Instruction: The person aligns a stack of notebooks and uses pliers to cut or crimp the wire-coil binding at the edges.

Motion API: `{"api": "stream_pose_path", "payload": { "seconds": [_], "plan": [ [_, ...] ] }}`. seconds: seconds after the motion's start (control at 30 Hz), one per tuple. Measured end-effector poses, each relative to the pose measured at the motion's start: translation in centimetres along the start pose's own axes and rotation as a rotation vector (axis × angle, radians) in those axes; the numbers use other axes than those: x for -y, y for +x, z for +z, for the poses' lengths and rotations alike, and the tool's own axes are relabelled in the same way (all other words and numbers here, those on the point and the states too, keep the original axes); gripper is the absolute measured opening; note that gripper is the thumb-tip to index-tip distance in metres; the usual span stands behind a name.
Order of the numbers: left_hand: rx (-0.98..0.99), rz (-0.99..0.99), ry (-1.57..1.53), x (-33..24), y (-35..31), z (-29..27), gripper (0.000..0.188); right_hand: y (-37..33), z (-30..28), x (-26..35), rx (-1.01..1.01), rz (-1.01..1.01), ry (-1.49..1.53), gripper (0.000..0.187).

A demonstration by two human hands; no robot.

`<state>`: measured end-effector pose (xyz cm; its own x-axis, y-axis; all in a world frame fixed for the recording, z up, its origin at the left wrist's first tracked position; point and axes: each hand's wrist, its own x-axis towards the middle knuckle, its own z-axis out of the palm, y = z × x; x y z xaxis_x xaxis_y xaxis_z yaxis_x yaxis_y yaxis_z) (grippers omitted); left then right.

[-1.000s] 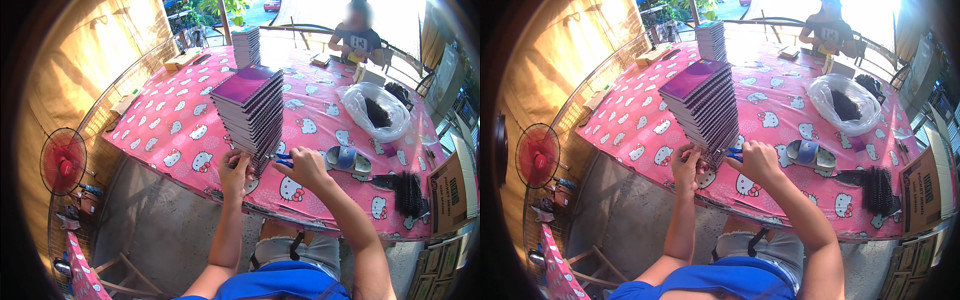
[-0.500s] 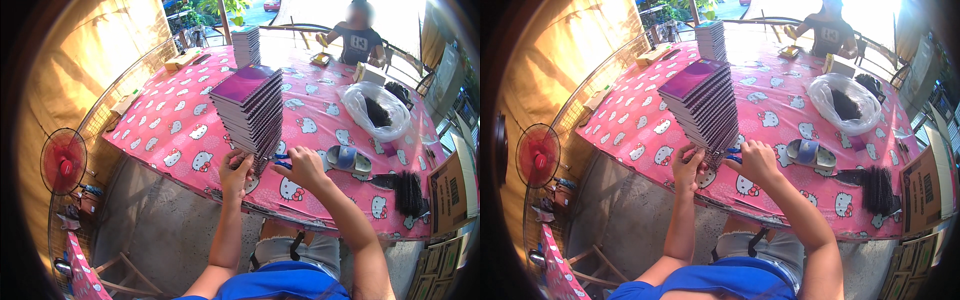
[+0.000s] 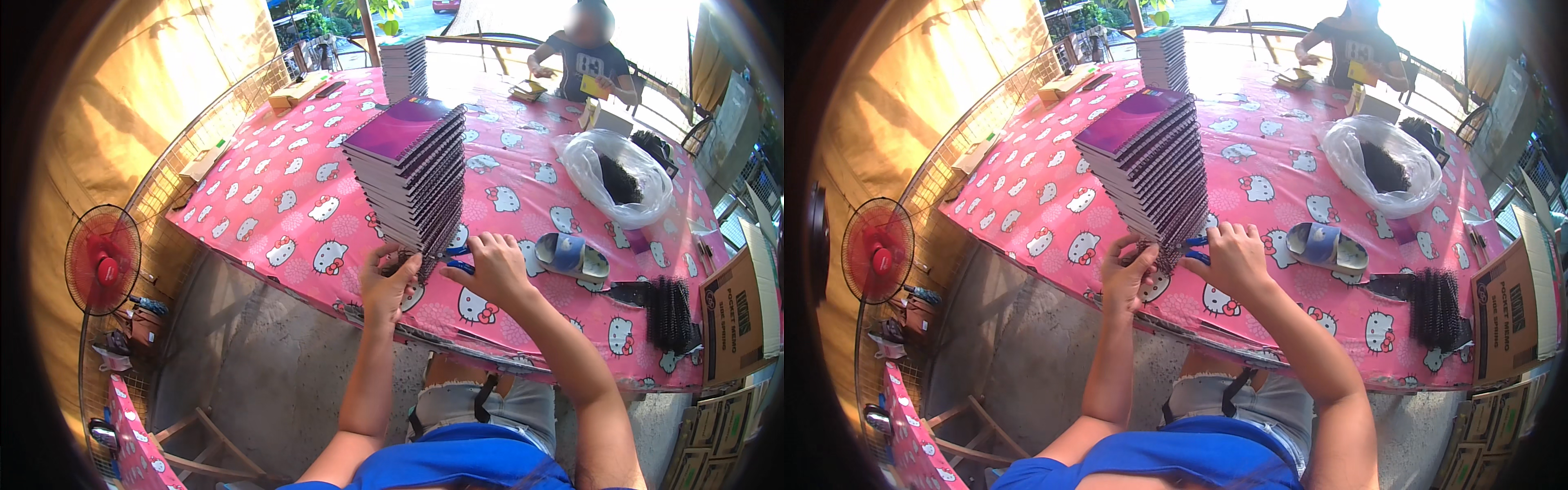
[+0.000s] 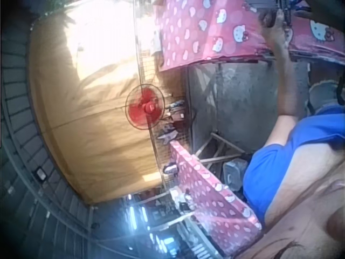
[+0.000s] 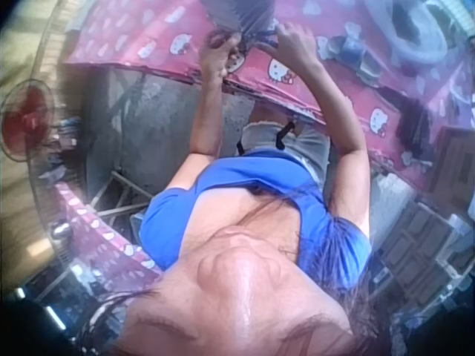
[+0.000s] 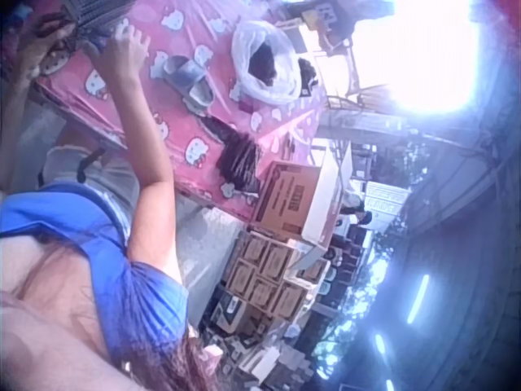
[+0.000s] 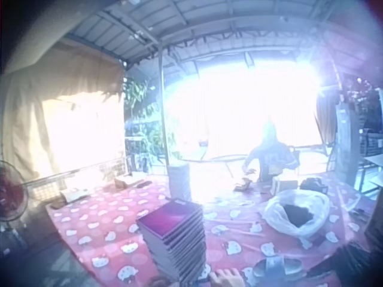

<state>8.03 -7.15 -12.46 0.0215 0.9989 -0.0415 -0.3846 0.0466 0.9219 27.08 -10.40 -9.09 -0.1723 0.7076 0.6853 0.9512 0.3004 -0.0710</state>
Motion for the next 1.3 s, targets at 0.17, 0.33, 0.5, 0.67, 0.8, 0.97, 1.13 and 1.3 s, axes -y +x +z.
{"api": "stream_pose_path", "payload": {
  "seconds": [0.17,0.33,0.5,0.67,0.8,0.97,1.13,1.3],
  "plan": [
    [-0.017,0.034,0.003,0.6,0.0,0.2,0.035,0.6,0.3,0.6,0.611,0.329,0.178,0.065],
    [-0.067,-0.039,0.002,0.2,0.2,-0.2,0.039,-0.6,-0.4,0.0,0.409,0.259,0.114,0.062],
    [0.000,-0.002,0.102,0.7,-0.3,0.4,0.041,-1.0,1.1,-0.2,0.088,0.077,0.046,0.061],
    [0.010,0.042,0.046,1.1,-0.2,0.4,0.042,-0.6,1.0,0.4,0.438,0.257,0.117,0.062],
    [0.012,0.018,0.020,1.3,-0.1,0.2,0.037,-0.1,0.2,0.6,0.448,0.253,0.134,0.062],
    [-0.012,0.024,0.021,1.2,0.0,-0.1,0.033,-1.0,0.2,0.0,0.484,0.260,0.127,0.062],
    [-0.036,-0.041,0.073,1.1,-0.1,-0.4,0.041,-2.1,1.2,-0.4,0.144,0.069,-0.004,0.062],
    [-0.014,-0.002,0.096,1.7,0.1,0.0,0.041,-1.5,1.8,-0.1,0.432,0.233,0.106,0.063]
  ]
}}
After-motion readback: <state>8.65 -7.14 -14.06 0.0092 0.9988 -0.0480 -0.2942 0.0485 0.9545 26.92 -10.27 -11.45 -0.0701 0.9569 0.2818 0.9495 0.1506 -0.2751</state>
